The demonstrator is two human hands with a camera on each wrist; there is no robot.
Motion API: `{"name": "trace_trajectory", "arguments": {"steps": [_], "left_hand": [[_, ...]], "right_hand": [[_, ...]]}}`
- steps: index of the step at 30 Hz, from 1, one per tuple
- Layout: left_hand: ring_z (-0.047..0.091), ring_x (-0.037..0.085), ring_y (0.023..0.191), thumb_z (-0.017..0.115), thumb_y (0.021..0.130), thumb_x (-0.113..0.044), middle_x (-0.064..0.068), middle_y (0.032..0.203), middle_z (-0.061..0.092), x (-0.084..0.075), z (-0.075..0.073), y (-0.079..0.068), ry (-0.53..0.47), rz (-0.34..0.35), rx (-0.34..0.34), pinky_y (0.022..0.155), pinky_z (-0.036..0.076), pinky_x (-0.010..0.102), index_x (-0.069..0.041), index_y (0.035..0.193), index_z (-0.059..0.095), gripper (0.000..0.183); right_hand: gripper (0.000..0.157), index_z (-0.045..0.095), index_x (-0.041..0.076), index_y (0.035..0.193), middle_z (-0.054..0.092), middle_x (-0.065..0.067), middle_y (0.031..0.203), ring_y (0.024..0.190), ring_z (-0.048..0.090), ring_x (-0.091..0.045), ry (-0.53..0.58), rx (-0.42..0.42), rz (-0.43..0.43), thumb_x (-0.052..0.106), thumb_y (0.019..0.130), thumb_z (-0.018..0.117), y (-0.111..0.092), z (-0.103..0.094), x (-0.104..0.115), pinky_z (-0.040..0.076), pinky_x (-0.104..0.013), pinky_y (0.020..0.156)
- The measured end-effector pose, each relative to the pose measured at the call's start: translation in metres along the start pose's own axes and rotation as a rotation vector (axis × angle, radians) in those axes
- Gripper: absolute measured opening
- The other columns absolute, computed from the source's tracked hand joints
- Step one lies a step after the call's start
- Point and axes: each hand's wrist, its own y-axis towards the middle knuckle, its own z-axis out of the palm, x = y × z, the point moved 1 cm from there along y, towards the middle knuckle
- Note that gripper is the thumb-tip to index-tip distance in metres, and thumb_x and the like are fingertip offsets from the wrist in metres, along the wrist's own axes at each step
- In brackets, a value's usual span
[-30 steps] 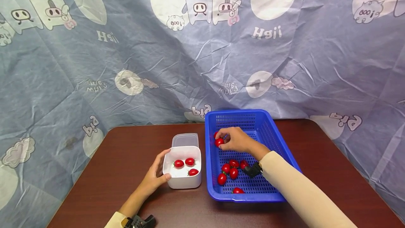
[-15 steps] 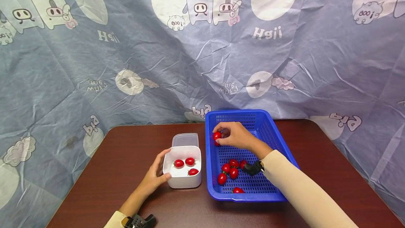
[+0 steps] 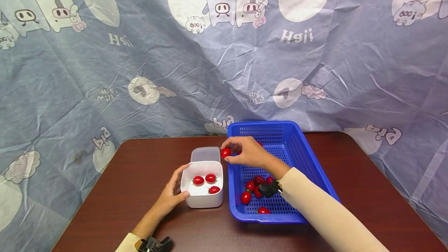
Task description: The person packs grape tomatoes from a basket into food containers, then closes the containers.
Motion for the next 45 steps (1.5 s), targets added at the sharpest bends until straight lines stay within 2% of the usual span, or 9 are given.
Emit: {"name": "trace_trajectory", "arguments": {"steps": [4,8,16,21,24,31,41,45], "left_hand": [[0.041,0.037,0.131,0.072,0.083,-0.015,0.016,0.148,0.038,0.000,0.001,0.000,-0.007,-0.008,-0.001,0.102,0.038,0.033,-0.019,0.150,0.028,0.081],[0.041,0.037,0.131,0.072,0.083,-0.016,0.016,0.148,0.038,-0.001,0.001,0.000,-0.006,-0.003,0.002,0.102,0.038,0.032,-0.019,0.150,0.027,0.081],[0.041,0.042,0.129,0.071,0.083,-0.012,0.021,0.147,0.038,-0.001,0.000,0.000,-0.010,0.005,0.004,0.102,0.039,0.043,-0.015,0.150,0.026,0.081],[0.041,0.042,0.130,0.071,0.083,-0.011,0.021,0.147,0.037,-0.003,0.000,-0.001,-0.016,0.003,0.005,0.101,0.039,0.046,-0.015,0.150,0.027,0.081],[0.042,0.041,0.130,0.072,0.083,-0.013,0.020,0.148,0.037,-0.003,0.000,-0.001,-0.009,-0.002,0.004,0.101,0.040,0.043,-0.017,0.150,0.027,0.081],[0.042,0.040,0.130,0.072,0.084,-0.016,0.019,0.148,0.037,0.000,0.000,0.000,0.006,-0.004,0.002,0.101,0.041,0.036,-0.019,0.150,0.027,0.080],[0.042,0.041,0.130,0.072,0.083,-0.014,0.019,0.148,0.037,0.000,0.000,0.000,0.001,0.006,0.005,0.101,0.040,0.045,-0.017,0.150,0.026,0.081],[0.042,0.040,0.130,0.071,0.084,-0.012,0.019,0.148,0.037,0.000,0.000,0.000,0.002,0.002,0.004,0.101,0.040,0.045,-0.017,0.151,0.026,0.081]], "right_hand": [[0.029,0.068,0.004,0.106,0.070,-0.011,0.090,0.079,0.067,-0.026,0.020,0.022,0.012,0.002,0.078,0.077,0.001,0.008,0.016,0.053,-0.041,0.070],[0.029,0.067,0.002,0.107,0.070,-0.014,0.094,0.085,0.068,-0.029,0.055,0.064,0.016,0.000,0.080,0.075,0.003,0.015,0.025,0.053,-0.047,0.074],[0.028,0.068,0.016,0.107,0.069,0.002,0.089,0.076,0.064,-0.017,0.018,0.108,-0.009,0.016,0.080,0.078,0.011,0.031,0.005,0.051,-0.033,0.071],[0.026,0.068,0.022,0.106,0.068,0.007,0.088,0.077,0.063,-0.013,0.034,0.154,0.022,0.022,0.081,0.077,0.010,0.035,0.002,0.051,-0.041,0.074],[0.026,0.068,0.021,0.106,0.068,0.008,0.090,0.079,0.064,-0.012,0.058,0.182,0.044,0.021,0.081,0.077,0.008,0.038,0.000,0.051,-0.043,0.077],[0.025,0.068,0.019,0.105,0.070,0.008,0.095,0.083,0.066,-0.012,0.069,0.235,0.043,0.021,0.082,0.077,0.007,0.043,-0.003,0.053,-0.038,0.079],[0.028,0.069,0.016,0.107,0.071,0.006,0.094,0.086,0.067,-0.011,0.078,0.257,0.036,0.025,0.082,0.077,0.006,0.046,-0.002,0.052,-0.035,0.079],[0.029,0.069,0.014,0.108,0.072,0.004,0.095,0.086,0.067,-0.011,0.080,0.261,0.036,0.025,0.082,0.076,0.006,0.046,-0.001,0.052,-0.035,0.079]]}}
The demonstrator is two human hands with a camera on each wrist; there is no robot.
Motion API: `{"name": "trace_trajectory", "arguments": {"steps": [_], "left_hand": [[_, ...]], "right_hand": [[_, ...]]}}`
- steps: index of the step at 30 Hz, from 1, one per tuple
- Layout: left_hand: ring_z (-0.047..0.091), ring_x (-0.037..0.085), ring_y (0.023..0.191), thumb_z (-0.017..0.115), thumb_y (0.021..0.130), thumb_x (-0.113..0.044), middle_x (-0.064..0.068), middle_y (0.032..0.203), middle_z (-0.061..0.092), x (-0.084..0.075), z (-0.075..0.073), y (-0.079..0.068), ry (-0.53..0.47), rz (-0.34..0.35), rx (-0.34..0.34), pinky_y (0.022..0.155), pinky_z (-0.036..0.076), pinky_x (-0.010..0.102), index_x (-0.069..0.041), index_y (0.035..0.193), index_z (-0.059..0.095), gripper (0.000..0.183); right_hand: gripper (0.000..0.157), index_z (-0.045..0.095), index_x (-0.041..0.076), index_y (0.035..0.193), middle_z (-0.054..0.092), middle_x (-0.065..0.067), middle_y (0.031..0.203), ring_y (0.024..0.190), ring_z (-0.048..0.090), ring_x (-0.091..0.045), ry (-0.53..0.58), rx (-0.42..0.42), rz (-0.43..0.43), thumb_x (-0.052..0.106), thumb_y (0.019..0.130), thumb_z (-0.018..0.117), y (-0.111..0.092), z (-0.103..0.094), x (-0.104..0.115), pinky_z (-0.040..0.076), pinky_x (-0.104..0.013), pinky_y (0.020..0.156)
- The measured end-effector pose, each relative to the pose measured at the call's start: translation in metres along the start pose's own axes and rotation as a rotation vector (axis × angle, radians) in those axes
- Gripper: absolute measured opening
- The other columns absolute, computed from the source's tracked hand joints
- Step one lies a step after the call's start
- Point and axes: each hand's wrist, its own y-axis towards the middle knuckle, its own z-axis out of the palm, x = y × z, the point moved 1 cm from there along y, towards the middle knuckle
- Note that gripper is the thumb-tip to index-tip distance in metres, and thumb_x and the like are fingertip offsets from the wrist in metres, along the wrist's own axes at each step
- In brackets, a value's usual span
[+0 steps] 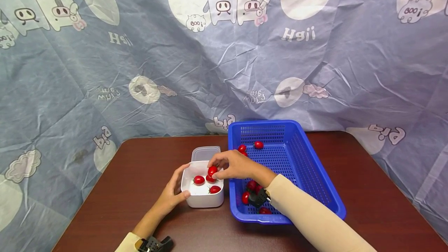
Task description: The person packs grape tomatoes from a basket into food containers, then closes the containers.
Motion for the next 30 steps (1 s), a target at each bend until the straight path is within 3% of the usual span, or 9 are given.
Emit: {"name": "trace_trajectory", "arguments": {"steps": [13,20,30], "left_hand": [[0.040,0.039,0.132,0.071,0.083,-0.012,0.017,0.149,0.036,-0.0002,0.0007,0.0002,-0.005,-0.016,-0.004,0.102,0.039,0.042,-0.018,0.150,0.027,0.080],[0.040,0.041,0.131,0.071,0.083,-0.011,0.019,0.149,0.035,-0.0022,0.0009,-0.0001,-0.020,-0.010,0.002,0.100,0.039,0.048,-0.017,0.150,0.027,0.080],[0.040,0.043,0.130,0.070,0.083,-0.012,0.020,0.149,0.035,-0.0024,0.0010,0.0000,-0.029,-0.017,0.007,0.100,0.040,0.047,-0.017,0.150,0.027,0.080]], "right_hand": [[0.029,0.069,0.015,0.108,0.072,0.002,0.097,0.089,0.067,-0.013,0.030,0.006,0.007,0.026,0.083,0.077,-0.0004,0.0009,-0.0003,0.051,-0.044,0.082],[0.028,0.068,0.014,0.108,0.071,0.002,0.100,0.093,0.068,-0.017,0.044,0.004,-0.002,0.024,0.084,0.076,-0.0001,0.0023,-0.0028,0.051,-0.045,0.084],[0.028,0.068,0.021,0.110,0.070,0.004,0.108,0.101,0.067,-0.021,0.065,0.015,0.020,0.026,0.084,0.077,-0.0011,0.0019,-0.0024,0.051,-0.041,0.088]]}}
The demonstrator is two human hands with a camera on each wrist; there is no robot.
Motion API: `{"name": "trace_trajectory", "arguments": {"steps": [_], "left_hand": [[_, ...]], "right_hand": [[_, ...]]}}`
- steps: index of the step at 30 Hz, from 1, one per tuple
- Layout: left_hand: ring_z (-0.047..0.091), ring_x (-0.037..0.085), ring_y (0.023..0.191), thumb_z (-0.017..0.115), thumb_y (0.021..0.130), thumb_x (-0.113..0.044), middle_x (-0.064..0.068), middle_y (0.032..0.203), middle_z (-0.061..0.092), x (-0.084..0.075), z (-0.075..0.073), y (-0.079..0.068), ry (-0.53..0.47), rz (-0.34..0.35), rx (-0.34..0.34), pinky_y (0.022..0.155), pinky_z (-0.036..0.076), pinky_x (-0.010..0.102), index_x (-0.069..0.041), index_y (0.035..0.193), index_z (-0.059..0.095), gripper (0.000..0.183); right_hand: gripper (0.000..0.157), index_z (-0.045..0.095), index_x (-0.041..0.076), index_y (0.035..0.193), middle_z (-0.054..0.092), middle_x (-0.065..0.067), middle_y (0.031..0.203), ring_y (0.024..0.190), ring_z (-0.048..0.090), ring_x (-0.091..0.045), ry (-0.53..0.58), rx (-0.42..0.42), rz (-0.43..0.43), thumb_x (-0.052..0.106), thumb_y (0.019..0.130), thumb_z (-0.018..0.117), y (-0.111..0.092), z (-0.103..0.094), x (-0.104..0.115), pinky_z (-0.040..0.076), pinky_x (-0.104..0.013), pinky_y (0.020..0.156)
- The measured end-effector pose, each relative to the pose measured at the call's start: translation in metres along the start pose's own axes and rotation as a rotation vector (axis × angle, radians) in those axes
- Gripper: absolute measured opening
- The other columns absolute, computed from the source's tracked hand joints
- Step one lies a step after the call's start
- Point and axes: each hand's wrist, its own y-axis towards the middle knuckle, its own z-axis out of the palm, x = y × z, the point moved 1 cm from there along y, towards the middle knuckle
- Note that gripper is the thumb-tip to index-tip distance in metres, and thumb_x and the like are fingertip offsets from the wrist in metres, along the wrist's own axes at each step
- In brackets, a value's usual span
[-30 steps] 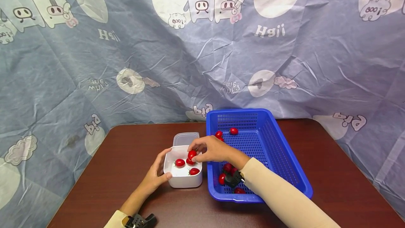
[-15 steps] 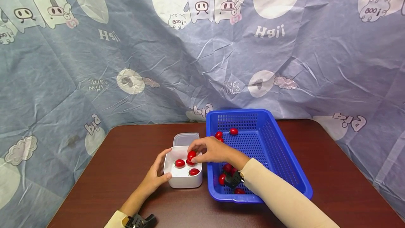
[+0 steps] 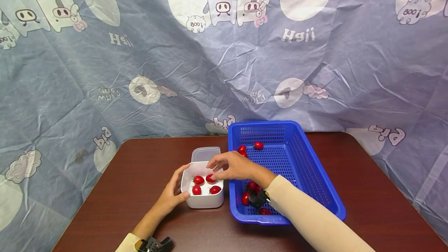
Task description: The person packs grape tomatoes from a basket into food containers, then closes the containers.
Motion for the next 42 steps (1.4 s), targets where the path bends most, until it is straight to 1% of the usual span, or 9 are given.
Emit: {"name": "trace_trajectory", "arguments": {"steps": [6,13,17,20,23,26,34,40,42], "left_hand": [[0.040,0.043,0.130,0.070,0.083,-0.011,0.020,0.149,0.034,0.000,0.000,-0.001,0.005,0.012,0.001,0.099,0.041,0.046,-0.016,0.150,0.026,0.080],[0.041,0.040,0.131,0.070,0.084,-0.012,0.017,0.150,0.035,0.002,-0.001,0.000,0.011,0.002,-0.001,0.100,0.041,0.038,-0.019,0.150,0.026,0.080],[0.040,0.037,0.132,0.070,0.083,-0.011,0.015,0.150,0.035,0.002,-0.001,0.001,0.017,-0.008,-0.008,0.100,0.041,0.037,-0.021,0.150,0.027,0.080],[0.040,0.038,0.132,0.069,0.083,-0.008,0.015,0.150,0.035,0.002,-0.001,0.001,0.013,-0.004,-0.008,0.101,0.040,0.040,-0.020,0.150,0.027,0.080],[0.041,0.039,0.131,0.069,0.083,-0.009,0.017,0.149,0.036,0.003,-0.001,0.000,0.013,-0.002,-0.006,0.100,0.040,0.041,-0.019,0.150,0.027,0.080],[0.043,0.040,0.129,0.070,0.084,-0.013,0.018,0.149,0.037,0.003,-0.001,0.000,0.018,-0.004,-0.004,0.100,0.041,0.037,-0.019,0.150,0.027,0.079],[0.043,0.039,0.129,0.071,0.084,-0.016,0.015,0.148,0.038,0.003,-0.001,-0.001,0.045,0.010,-0.009,0.098,0.041,0.032,-0.019,0.151,0.026,0.080],[0.044,0.039,0.129,0.070,0.084,-0.014,0.015,0.148,0.039,0.002,-0.001,-0.001,0.040,0.009,-0.010,0.099,0.042,0.038,-0.018,0.150,0.027,0.079],[0.044,0.039,0.128,0.070,0.084,-0.014,0.015,0.148,0.039,0.002,-0.001,-0.001,0.034,0.007,-0.009,0.099,0.042,0.042,-0.018,0.150,0.027,0.079]], "right_hand": [[0.029,0.067,0.017,0.111,0.070,-0.002,0.109,0.101,0.067,-0.025,0.016,0.001,-0.014,0.024,0.083,0.077,0.000,0.001,-0.001,0.050,-0.044,0.089],[0.029,0.067,0.017,0.112,0.069,0.001,0.108,0.103,0.066,-0.027,-0.003,0.022,-0.024,0.021,0.085,0.075,0.001,-0.001,0.002,0.050,-0.043,0.090],[0.030,0.066,0.017,0.114,0.069,0.000,0.110,0.105,0.065,-0.027,-0.022,0.027,-0.022,0.021,0.086,0.074,0.003,-0.006,0.003,0.048,-0.046,0.091],[0.029,0.067,0.018,0.114,0.069,-0.001,0.111,0.105,0.065,-0.025,-0.042,0.003,-0.015,0.021,0.086,0.074,0.004,-0.010,0.005,0.048,-0.047,0.091],[0.029,0.067,0.017,0.114,0.069,-0.003,0.111,0.103,0.065,-0.023,-0.035,-0.029,-0.020,0.020,0.086,0.074,0.004,-0.014,0.006,0.048,-0.046,0.091],[0.029,0.068,0.017,0.114,0.069,-0.001,0.110,0.102,0.066,-0.020,-0.028,-0.063,-0.024,0.022,0.086,0.074,0.004,-0.019,0.007,0.049,-0.045,0.091],[0.026,0.069,0.013,0.112,0.070,-0.001,0.107,0.104,0.065,-0.030,-0.018,-0.147,-0.035,0.017,0.087,0.073,0.000,-0.037,0.002,0.048,-0.046,0.091],[0.023,0.071,0.015,0.109,0.071,0.003,0.104,0.097,0.066,-0.017,-0.041,-0.225,-0.005,0.020,0.087,0.073,-0.004,-0.048,-0.007,0.050,-0.041,0.085],[0.022,0.071,0.016,0.108,0.071,0.002,0.103,0.095,0.066,-0.017,-0.046,-0.244,0.009,0.020,0.087,0.073,-0.005,-0.051,-0.011,0.051,-0.038,0.083]]}}
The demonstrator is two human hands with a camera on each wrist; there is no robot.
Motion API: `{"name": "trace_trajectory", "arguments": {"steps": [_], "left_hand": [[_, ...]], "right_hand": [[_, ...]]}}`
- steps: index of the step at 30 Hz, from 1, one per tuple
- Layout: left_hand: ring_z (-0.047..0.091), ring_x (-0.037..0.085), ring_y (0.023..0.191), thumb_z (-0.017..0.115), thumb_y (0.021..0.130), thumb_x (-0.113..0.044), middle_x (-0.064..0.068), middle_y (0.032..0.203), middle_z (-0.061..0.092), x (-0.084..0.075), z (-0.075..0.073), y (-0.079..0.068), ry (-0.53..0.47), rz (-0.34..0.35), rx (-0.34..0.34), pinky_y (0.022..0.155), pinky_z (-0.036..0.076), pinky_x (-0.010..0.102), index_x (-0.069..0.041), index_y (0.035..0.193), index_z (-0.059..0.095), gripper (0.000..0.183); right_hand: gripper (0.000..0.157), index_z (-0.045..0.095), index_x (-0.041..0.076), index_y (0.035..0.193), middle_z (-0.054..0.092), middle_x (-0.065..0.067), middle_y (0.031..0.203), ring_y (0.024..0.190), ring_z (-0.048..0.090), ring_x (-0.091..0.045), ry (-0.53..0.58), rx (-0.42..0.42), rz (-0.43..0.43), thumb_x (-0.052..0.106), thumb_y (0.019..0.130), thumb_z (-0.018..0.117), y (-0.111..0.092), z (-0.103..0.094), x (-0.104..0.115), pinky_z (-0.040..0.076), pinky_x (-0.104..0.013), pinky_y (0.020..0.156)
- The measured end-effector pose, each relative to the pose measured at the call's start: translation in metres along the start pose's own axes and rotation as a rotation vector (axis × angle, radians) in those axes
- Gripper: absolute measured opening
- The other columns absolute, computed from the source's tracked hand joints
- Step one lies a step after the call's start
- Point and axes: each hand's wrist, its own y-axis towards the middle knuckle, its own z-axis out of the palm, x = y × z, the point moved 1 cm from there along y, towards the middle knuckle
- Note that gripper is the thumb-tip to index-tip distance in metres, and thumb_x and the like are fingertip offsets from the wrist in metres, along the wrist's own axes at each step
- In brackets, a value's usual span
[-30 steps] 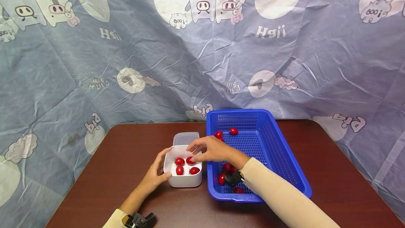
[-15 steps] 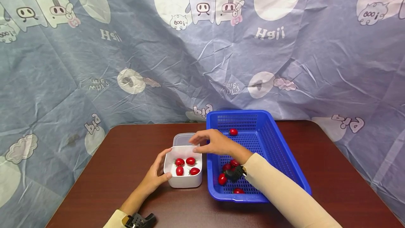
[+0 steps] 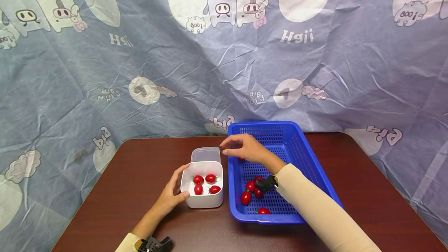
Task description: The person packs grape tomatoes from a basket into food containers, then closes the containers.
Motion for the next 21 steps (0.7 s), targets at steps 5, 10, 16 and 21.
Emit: {"name": "trace_trajectory", "arguments": {"steps": [5,10,16,21], "left_hand": [[0.042,0.040,0.129,0.070,0.083,-0.010,0.017,0.148,0.038,0.002,0.001,0.000,-0.006,0.004,0.002,0.099,0.040,0.050,-0.017,0.151,0.026,0.080],[0.041,0.042,0.130,0.069,0.083,-0.008,0.018,0.149,0.035,0.001,0.001,0.001,-0.017,0.011,0.005,0.099,0.038,0.055,-0.015,0.151,0.025,0.082],[0.040,0.044,0.130,0.069,0.083,-0.008,0.021,0.149,0.035,-0.001,0.002,0.000,-0.024,0.011,0.005,0.099,0.037,0.058,-0.014,0.151,0.025,0.082],[0.041,0.043,0.129,0.070,0.083,-0.010,0.019,0.148,0.037,0.000,0.002,0.000,-0.017,0.005,0.002,0.099,0.038,0.056,-0.016,0.150,0.026,0.080]], "right_hand": [[0.021,0.071,0.012,0.107,0.071,-0.005,0.102,0.093,0.066,-0.020,0.032,-0.046,0.019,0.019,0.086,0.073,0.000,-0.007,-0.011,0.052,-0.034,0.082],[0.024,0.070,0.004,0.107,0.071,-0.011,0.101,0.090,0.067,-0.022,0.065,-0.088,0.039,0.015,0.086,0.073,0.000,-0.013,-0.022,0.052,-0.027,0.079],[0.027,0.067,-0.007,0.110,0.069,-0.019,0.102,0.092,0.066,-0.031,0.052,-0.093,0.073,0.007,0.087,0.070,-0.004,-0.019,-0.016,0.051,-0.024,0.079],[0.028,0.066,-0.008,0.111,0.069,-0.022,0.104,0.097,0.065,-0.035,-0.011,-0.082,0.123,0.006,0.087,0.069,-0.004,-0.022,-0.022,0.050,-0.029,0.083]]}}
